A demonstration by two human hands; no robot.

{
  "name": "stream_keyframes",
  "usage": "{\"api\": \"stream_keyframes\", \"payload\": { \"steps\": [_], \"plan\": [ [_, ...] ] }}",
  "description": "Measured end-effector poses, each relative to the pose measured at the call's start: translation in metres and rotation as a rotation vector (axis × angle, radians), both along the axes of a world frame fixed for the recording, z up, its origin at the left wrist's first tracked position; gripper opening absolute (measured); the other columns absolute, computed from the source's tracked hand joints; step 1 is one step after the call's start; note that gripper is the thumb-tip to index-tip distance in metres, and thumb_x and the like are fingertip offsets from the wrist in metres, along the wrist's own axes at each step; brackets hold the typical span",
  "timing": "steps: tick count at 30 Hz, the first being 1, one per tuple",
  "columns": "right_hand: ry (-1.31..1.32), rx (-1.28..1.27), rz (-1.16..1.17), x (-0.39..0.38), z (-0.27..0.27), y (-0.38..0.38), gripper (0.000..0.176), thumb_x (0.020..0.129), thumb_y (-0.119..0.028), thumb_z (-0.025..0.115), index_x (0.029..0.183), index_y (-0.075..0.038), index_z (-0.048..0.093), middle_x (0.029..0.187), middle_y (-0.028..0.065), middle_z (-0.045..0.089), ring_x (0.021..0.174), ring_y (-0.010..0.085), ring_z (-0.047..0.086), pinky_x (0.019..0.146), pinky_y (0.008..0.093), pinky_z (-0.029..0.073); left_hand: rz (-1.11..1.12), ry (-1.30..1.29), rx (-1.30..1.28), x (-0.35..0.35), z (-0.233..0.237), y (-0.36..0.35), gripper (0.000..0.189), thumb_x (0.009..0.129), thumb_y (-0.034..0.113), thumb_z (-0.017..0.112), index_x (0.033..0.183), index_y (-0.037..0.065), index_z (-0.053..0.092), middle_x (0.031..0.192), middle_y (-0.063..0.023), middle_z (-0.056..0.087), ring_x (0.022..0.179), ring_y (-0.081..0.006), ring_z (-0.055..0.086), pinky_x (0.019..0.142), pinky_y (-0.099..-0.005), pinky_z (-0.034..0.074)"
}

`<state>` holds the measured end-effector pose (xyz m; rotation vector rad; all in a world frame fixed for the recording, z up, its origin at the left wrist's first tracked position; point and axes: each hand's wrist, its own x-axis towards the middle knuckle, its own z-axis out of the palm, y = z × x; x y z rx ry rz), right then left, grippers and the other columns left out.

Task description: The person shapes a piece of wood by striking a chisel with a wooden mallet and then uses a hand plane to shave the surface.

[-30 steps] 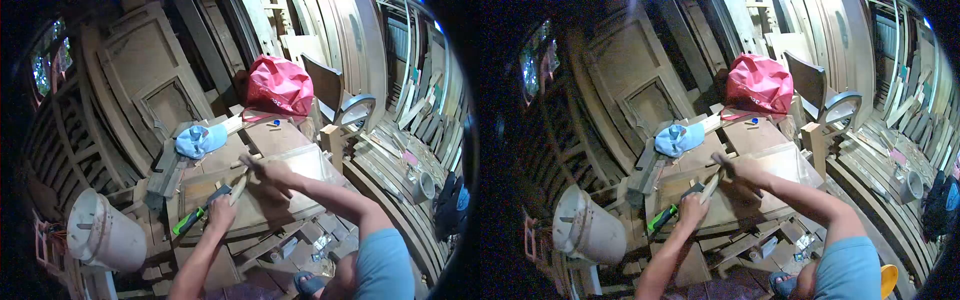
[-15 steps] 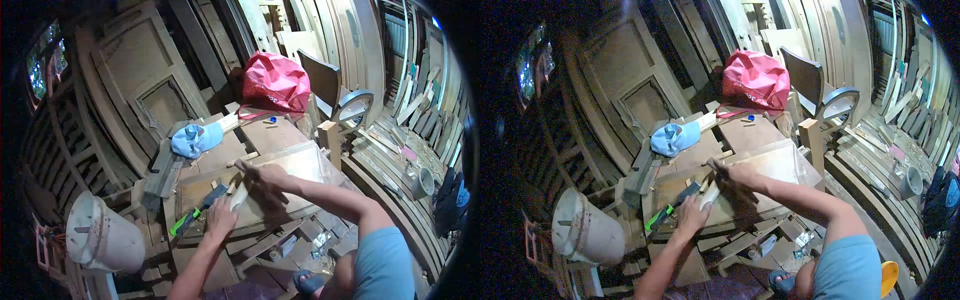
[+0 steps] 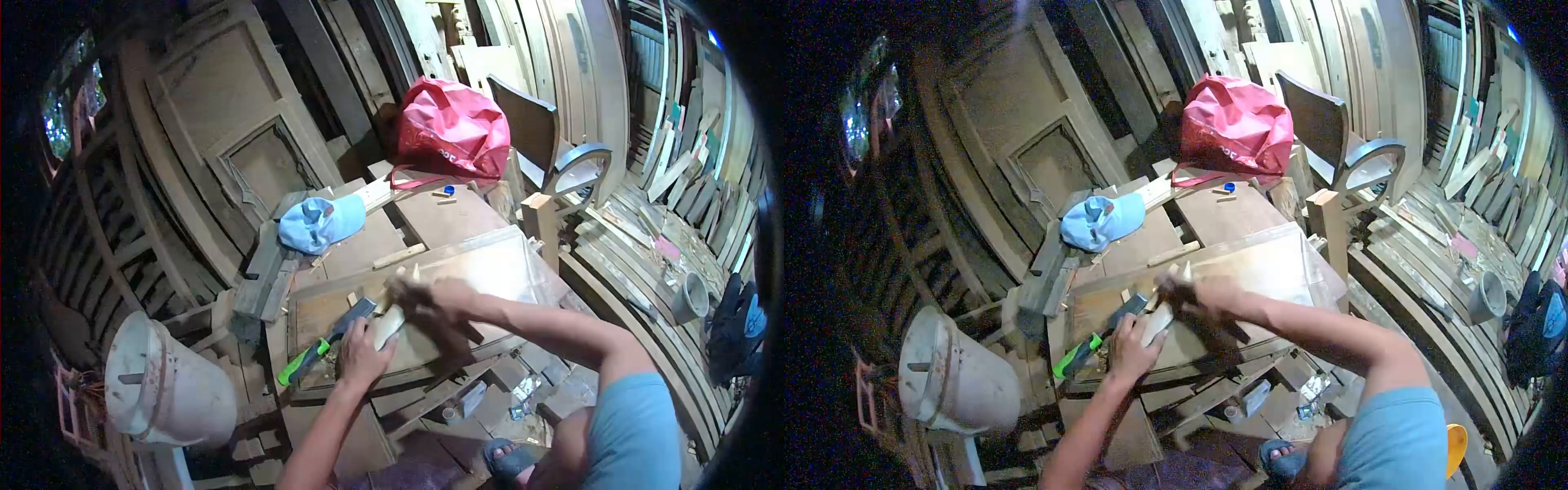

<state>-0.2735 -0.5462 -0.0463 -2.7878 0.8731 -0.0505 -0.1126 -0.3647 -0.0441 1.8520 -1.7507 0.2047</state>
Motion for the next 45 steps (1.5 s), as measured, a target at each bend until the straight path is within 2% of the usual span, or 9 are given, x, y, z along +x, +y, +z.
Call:
{"api": "stream_keyframes", "payload": {
  "steps": [5,9,10,14,23,25,32,39,45],
  "plan": [
    [-0.178,-0.044,-0.01,-0.005,0.019,0.0,0.036,0.087,-0.035,0.053,0.094,-0.001,0.06,0.076,0.0179,0.066,0.068,0.037,0.065,0.059,0.0475,0.052,0.004,0.038,0.007,-0.004,0.003,0.0,0.034,0.074,0.026,0.071,0.093,-0.001,0.062,0.088,-0.0165,0.054,0.084,-0.0358,0.056,0.072,-0.0448,0.047],
    [-0.036,-0.011,-0.058,0.009,0.0,-0.013,0.06,0.087,-0.035,0.054,0.133,-0.004,0.033,0.07,0.0188,0.063,0.062,0.0364,0.063,0.053,0.0466,0.047,-0.004,0.041,-0.039,0.001,-0.006,-0.002,0.031,0.074,0.024,0.07,0.092,0.0,0.062,0.087,-0.0162,0.054,0.083,-0.0353,0.056,0.071,-0.0446,0.047],
    [-0.333,-0.04,0.033,0.008,-0.015,-0.002,0.059,0.087,-0.031,0.054,0.137,-0.009,0.032,0.066,0.0176,0.062,0.057,0.0346,0.061,0.049,0.0433,0.046,-0.016,0.026,-0.062,0.002,-0.007,-0.003,0.029,0.074,0.023,0.07,0.09,0.0,0.062,0.086,-0.0162,0.054,0.083,-0.0353,0.056,0.071,-0.0445,0.047],
    [-0.11,0.167,0.103,0.001,0.034,0.057,0.063,0.075,-0.015,0.063,0.134,-0.016,0.038,0.075,0.0214,0.062,0.067,0.0402,0.061,0.057,0.0488,0.046,-0.021,0.01,-0.053,-0.001,0.001,-0.003,0.026,0.072,0.022,0.07,0.085,0.001,0.062,0.084,-0.0165,0.055,0.082,-0.0358,0.055,0.071,-0.0439,0.046],
    [-0.216,0.183,0.044,0.003,0.012,0.04,0.061,0.089,-0.031,0.048,0.142,-0.014,0.025,0.082,0.0255,0.063,0.076,0.0452,0.06,0.067,0.051,0.048,-0.031,-0.005,-0.028,0.002,-0.007,-0.003,0.029,0.073,0.024,0.07,0.089,0.0,0.062,0.089,-0.0159,0.056,0.085,-0.0348,0.055,0.074,-0.045,0.047],
    [-0.14,0.184,0.15,0.0,0.015,0.061,0.084,0.084,-0.018,0.054,0.15,-0.025,0.003,0.072,0.0239,0.062,0.063,0.0411,0.061,0.058,0.0491,0.047,-0.032,-0.016,-0.003,0.001,-0.005,-0.003,0.03,0.073,0.023,0.07,0.091,0.001,0.062,0.088,-0.016,0.056,0.086,-0.0348,0.055,0.074,-0.0448,0.047],
    [-0.451,0.055,-0.1,0.013,-0.002,0.006,0.065,0.086,-0.037,0.051,0.142,-0.014,0.026,0.071,0.0231,0.063,0.066,0.0422,0.061,0.059,0.0493,0.048,-0.003,0.108,0.019,0.0,-0.007,-0.004,0.033,0.072,0.022,0.07,0.094,-0.002,0.063,0.092,-0.0171,0.056,0.089,-0.0358,0.054,0.077,-0.0452,0.046],
    [-0.167,0.245,0.169,-0.003,0.038,0.066,0.061,0.089,-0.031,0.051,0.14,-0.011,0.024,0.074,0.0248,0.062,0.067,0.043,0.061,0.061,0.0495,0.047,0.016,-0.114,0.005,-0.002,-0.003,-0.002,0.037,0.074,0.026,0.068,0.099,-0.002,0.063,0.095,-0.0178,0.054,0.093,-0.0355,0.052,0.082,-0.0468,0.042],
    [-0.23,0.094,-0.102,0.002,0.023,0.016,0.047,0.088,-0.032,0.052,0.124,-0.003,0.042,0.075,0.0227,0.064,0.068,0.0416,0.061,0.059,0.0494,0.047,0.034,-0.105,0.015,-0.001,-0.008,-0.003,0.037,0.079,0.03,0.066,0.099,0.0,0.059,0.095,-0.0188,0.052,0.092,-0.0361,0.051,0.081,-0.0473,0.041]
  ]
}}
